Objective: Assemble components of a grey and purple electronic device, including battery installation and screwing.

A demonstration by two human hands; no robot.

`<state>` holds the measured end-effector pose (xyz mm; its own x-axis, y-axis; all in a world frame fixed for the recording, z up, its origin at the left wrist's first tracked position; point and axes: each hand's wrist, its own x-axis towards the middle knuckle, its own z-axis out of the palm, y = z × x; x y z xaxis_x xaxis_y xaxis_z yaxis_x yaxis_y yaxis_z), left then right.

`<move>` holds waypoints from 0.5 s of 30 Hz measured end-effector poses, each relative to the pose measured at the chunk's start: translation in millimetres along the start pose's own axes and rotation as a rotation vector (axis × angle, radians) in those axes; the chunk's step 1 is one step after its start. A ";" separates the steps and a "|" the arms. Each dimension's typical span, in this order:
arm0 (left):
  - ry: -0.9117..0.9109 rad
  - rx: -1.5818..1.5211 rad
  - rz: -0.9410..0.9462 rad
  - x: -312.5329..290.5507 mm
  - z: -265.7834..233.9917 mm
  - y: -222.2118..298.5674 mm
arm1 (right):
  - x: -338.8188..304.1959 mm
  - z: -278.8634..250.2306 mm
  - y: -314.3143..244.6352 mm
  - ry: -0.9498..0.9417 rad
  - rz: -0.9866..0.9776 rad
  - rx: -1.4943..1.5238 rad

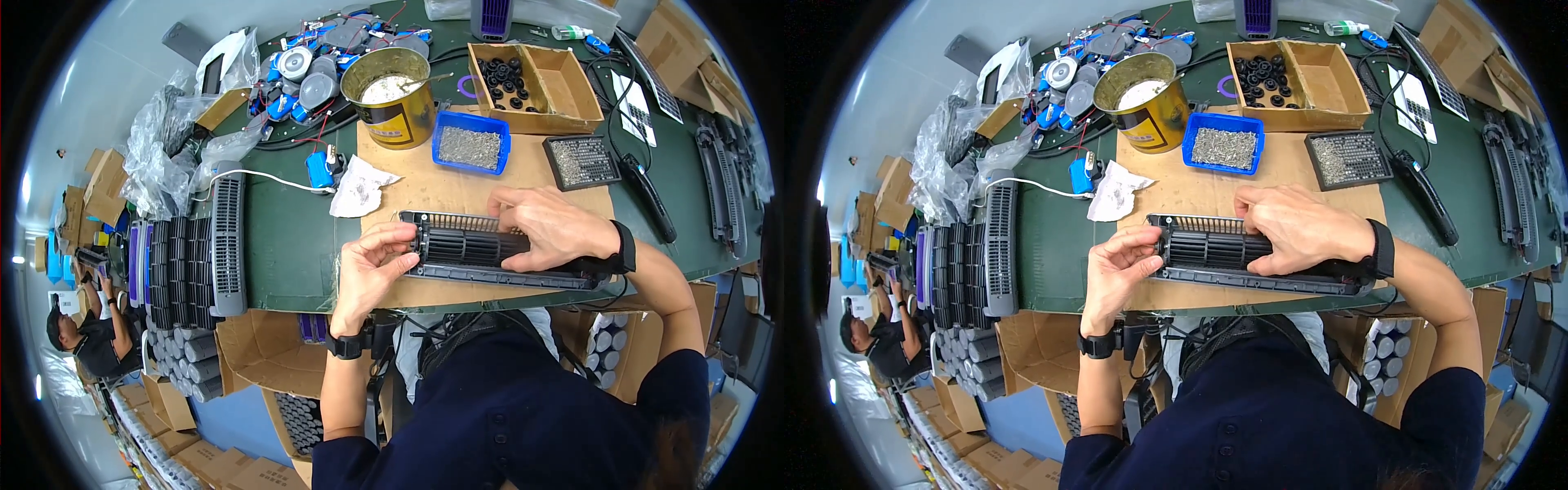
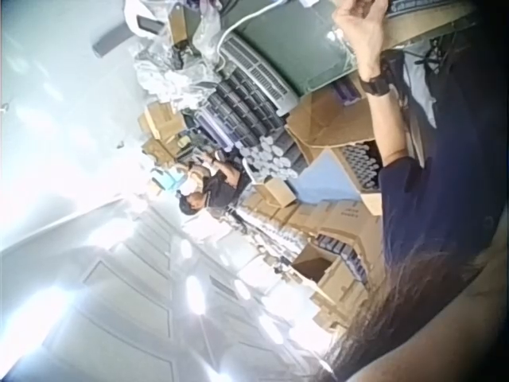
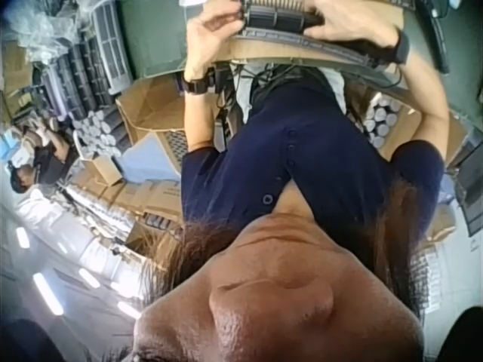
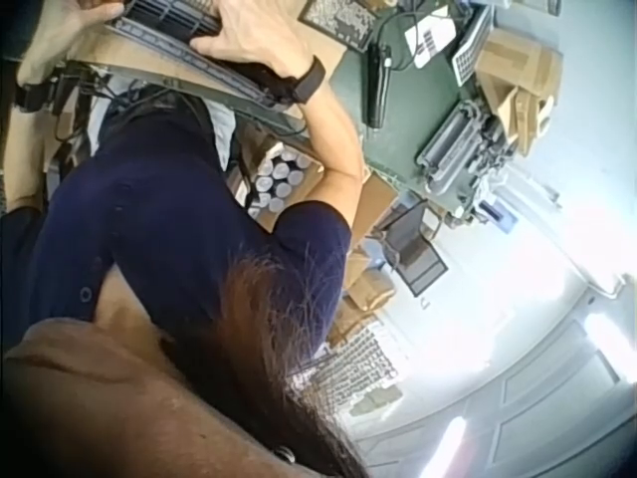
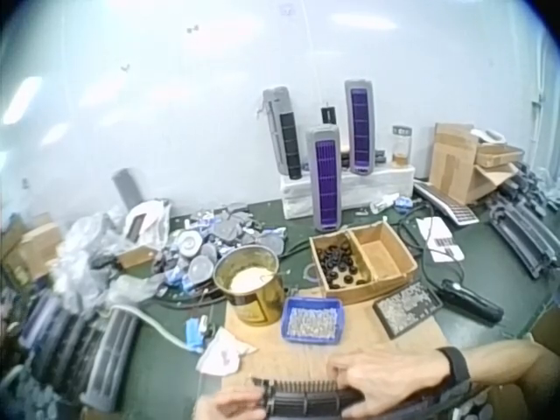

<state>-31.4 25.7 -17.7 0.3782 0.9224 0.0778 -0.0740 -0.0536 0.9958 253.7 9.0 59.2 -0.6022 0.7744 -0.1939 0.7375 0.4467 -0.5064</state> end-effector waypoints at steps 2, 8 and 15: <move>0.106 -0.089 -0.239 0.8 2.7 7.0 | -0.6 2.1 2.2 0.010 -0.007 -0.003; 0.009 0.147 -0.225 0.4 -1.0 -2.8 | -0.5 1.3 0.3 -0.006 -0.003 -0.017; 0.114 0.074 -0.296 1.0 0.7 2.0 | -1.1 1.1 -0.3 -0.014 0.015 -0.020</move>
<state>-30.5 26.2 -15.6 0.2675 0.9387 -0.2175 0.0931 0.1995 0.9755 253.7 7.6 58.7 -0.5951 0.7749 -0.2131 0.7525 0.4440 -0.4864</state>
